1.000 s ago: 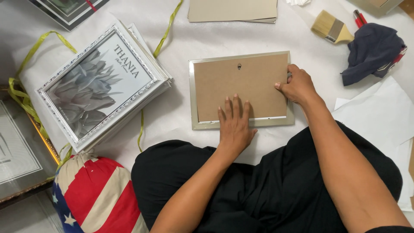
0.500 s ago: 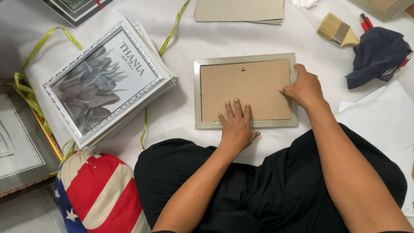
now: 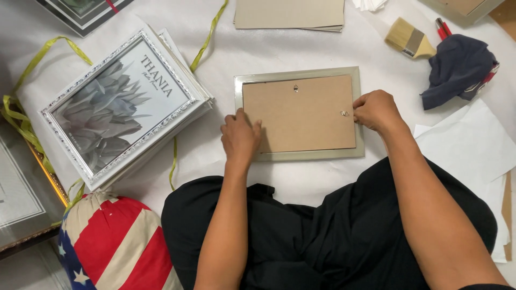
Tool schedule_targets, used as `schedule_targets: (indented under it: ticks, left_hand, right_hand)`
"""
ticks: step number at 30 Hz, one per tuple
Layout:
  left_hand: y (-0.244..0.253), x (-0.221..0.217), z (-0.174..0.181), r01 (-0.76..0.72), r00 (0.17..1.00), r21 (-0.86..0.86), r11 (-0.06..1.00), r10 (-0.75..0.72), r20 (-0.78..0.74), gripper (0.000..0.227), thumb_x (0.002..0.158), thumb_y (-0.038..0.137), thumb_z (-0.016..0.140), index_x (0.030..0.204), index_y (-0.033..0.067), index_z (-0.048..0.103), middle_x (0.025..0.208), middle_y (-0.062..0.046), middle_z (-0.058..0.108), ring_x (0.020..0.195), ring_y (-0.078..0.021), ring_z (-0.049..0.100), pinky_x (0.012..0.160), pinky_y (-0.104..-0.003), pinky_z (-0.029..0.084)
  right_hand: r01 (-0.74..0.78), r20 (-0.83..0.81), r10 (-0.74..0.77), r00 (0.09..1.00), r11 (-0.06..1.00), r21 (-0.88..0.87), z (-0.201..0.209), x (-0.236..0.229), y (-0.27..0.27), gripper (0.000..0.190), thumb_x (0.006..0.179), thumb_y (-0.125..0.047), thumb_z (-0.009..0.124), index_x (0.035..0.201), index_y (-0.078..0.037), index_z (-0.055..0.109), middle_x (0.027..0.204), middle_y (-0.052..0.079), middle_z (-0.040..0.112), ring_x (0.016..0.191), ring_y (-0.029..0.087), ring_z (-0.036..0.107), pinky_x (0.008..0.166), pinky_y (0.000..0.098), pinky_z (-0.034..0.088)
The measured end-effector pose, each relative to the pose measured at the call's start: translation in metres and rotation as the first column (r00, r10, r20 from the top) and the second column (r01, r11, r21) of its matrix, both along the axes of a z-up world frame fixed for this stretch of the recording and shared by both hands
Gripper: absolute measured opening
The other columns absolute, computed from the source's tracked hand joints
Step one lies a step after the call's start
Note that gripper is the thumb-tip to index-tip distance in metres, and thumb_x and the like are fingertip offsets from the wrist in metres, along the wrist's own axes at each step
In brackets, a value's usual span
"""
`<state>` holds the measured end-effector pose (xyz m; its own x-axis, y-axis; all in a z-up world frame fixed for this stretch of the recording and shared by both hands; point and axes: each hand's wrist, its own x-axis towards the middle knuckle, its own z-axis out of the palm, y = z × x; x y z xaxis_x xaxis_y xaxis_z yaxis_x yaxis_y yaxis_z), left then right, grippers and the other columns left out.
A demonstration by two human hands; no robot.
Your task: Cleaning glass and assembling picture frames with backing boards
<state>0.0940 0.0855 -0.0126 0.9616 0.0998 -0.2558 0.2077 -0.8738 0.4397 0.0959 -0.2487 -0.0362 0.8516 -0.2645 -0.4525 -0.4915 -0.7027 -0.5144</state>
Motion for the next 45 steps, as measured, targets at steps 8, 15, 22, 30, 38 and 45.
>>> schedule_targets:
  ticks: [8,15,22,30,38,45]
  left_hand:
    - [0.003,0.003,-0.042,-0.032,0.999,0.011,0.999,0.032,-0.028,0.071,0.082,0.023,0.077,0.139,-0.0096,0.050,0.117,-0.031,0.059,0.107,-0.0515,0.062,0.087,-0.056,0.056]
    - [0.002,0.002,-0.042,0.001,1.000,0.029,1.000,-0.001,0.002,0.060,0.082,0.013,0.077,0.132,-0.0105,0.053,0.113,-0.031,0.059,0.106,-0.0517,0.061,0.089,-0.055,0.055]
    - [0.003,0.004,-0.060,-0.041,0.999,0.041,0.998,0.041,-0.009,0.065,0.080,0.023,0.077,0.131,-0.0061,0.050,0.117,-0.029,0.055,0.110,-0.0514,0.057,0.088,-0.058,0.054]
    - [-0.137,-0.039,0.025,0.292,0.954,0.067,0.954,-0.295,0.046,0.099,0.078,0.047,0.083,0.144,-0.0137,0.044,0.143,-0.042,0.042,0.137,-0.0592,0.038,0.110,-0.071,0.029]
    - [-0.204,-0.018,0.020,0.164,0.915,0.062,0.985,-0.128,-0.382,0.127,0.076,0.056,0.082,0.162,-0.0025,0.009,0.167,-0.031,-0.001,0.147,-0.0636,-0.001,0.115,-0.075,0.008]
    - [-0.206,-0.015,0.010,0.121,0.913,0.017,0.992,-0.105,-0.394,0.127,0.077,0.050,0.084,0.162,-0.0014,0.005,0.167,-0.030,-0.004,0.147,-0.0643,-0.002,0.115,-0.075,0.013]
  right_hand:
    - [0.084,0.021,-0.088,0.996,0.986,0.146,0.000,-0.002,-0.001,0.031,0.073,0.009,0.067,0.103,0.005,0.076,0.080,0.022,0.072,0.066,0.026,0.071,0.063,0.0338,0.058]
    - [0.115,0.007,-0.120,0.993,0.968,0.222,0.007,-0.005,0.001,0.035,0.075,0.011,0.065,0.109,0.009,0.074,0.088,0.027,0.072,0.071,0.026,0.072,0.065,0.0330,0.059]
    - [0.226,-0.025,-0.230,0.973,0.922,0.313,0.025,-0.013,0.017,0.036,0.080,0.011,0.058,0.114,0.013,0.069,0.092,0.029,0.072,0.075,0.024,0.073,0.066,0.0283,0.060]
    - [0.214,-0.028,-0.219,0.975,0.907,0.362,0.025,-0.014,0.009,0.051,0.081,0.008,0.053,0.132,0.008,0.062,0.098,0.031,0.073,0.084,0.033,0.076,0.074,0.0379,0.063]
    - [0.074,-0.027,-0.074,0.997,0.997,-0.015,-0.015,-0.005,-0.015,0.045,0.082,-0.009,0.059,0.125,-0.004,0.072,0.112,0.020,0.073,0.107,0.039,0.070,0.089,0.0552,0.058]
    - [0.075,-0.024,-0.075,0.997,0.997,0.025,-0.017,-0.003,-0.011,0.027,0.081,-0.003,0.057,0.098,0.008,0.075,0.075,0.022,0.072,0.081,0.041,0.075,0.074,0.0543,0.059]
